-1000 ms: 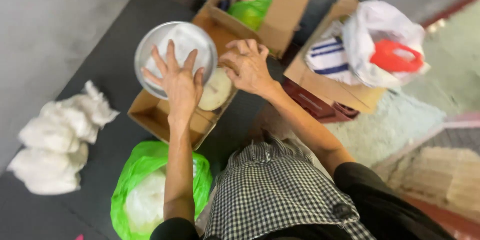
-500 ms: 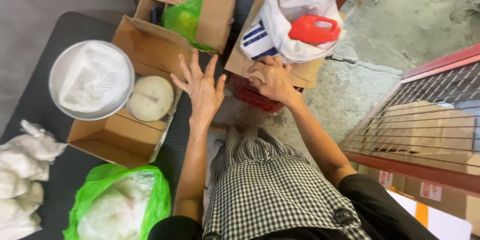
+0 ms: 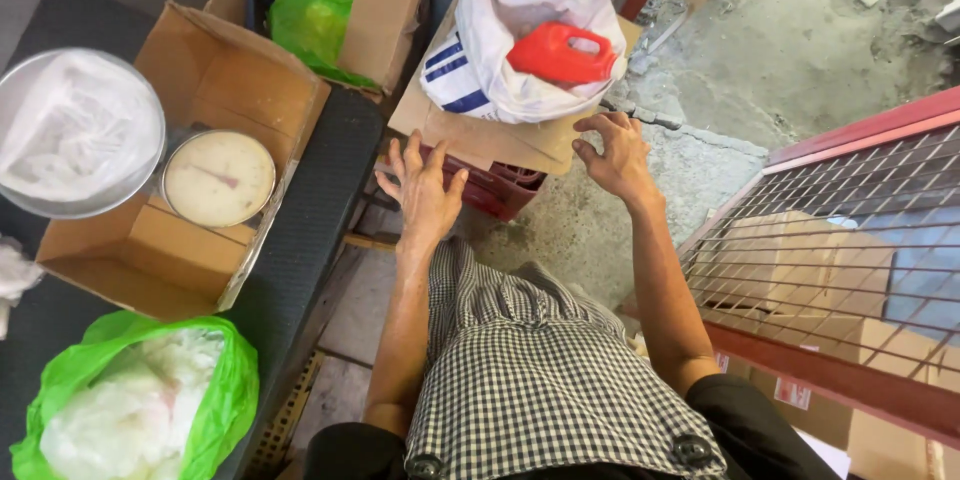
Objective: Weighing and bagging white fiber material using a scoop and scale.
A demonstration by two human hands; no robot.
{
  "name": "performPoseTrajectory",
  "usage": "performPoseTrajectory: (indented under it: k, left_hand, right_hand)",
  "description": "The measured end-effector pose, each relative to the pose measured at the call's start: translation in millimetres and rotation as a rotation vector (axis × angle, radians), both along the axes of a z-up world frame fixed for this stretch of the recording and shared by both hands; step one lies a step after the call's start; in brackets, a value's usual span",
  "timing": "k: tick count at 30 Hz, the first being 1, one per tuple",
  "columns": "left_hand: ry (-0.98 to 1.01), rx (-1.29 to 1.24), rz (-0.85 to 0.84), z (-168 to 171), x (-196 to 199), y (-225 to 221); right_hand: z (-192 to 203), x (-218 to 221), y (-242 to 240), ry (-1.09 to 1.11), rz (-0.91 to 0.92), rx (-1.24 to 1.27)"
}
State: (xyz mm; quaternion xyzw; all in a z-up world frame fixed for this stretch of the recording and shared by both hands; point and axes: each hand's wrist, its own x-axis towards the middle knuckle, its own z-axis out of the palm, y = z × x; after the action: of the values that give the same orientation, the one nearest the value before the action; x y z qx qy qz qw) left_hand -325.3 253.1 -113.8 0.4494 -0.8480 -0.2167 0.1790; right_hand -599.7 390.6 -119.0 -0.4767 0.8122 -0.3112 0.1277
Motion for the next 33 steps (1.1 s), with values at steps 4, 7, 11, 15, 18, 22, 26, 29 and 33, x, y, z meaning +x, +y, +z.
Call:
performPoseTrajectory:
  k: [4,7,11,15,18,22,26,29,33]
  left_hand:
    - [0.033,-0.024,-0.031,-5.3,-29.4,-15.8]
    - [0.061,-0.026,-0.057,-0.2,-48.9,-31.2]
    - [0.104,-0.031,-0.069,3.4,-81.8,-68.2]
    - [0.118,-0.066,-0.076,2.1,-114.6,-112.2]
    - [0.131,-0.094,-0.084,-7.4,-138.6,-147.3]
    - [0.118,0.028,0.015,-32.4,-164.4,-170.8]
    - [0.115,0.252,0.158,-36.2,-185.1,-155.5]
    - [0.149,0.351,0.269,-36.1,-188.0,-140.0]
    - [0.299,0.333,0.341,-84.9,-188.3,-150.8]
  right_hand:
    - [-7.8,-35.5,-9.5,0.047,-0.034,-0.068]
    - [-19.9,-54.4,-24.4,0.076,-0.049,-0.113]
    - [-22.6,-78.7,-63.2,0.078,-0.088,-0.06]
    - [-29.3,-94.4,-99.0,0.109,-0.106,0.019]
    - [-47.3,-101.6,-126.2,0.091,-0.098,0.08]
    - [-47.1,-95.7,-149.6,0.077,-0.085,0.303]
    - [-78.9,-101.6,-148.2,-0.012,0.095,0.221]
    - [-81.0,-104.9,-141.5,-0.039,0.096,0.081]
    - [-78.8,-114.6,-128.6,-0.08,0.047,0.124]
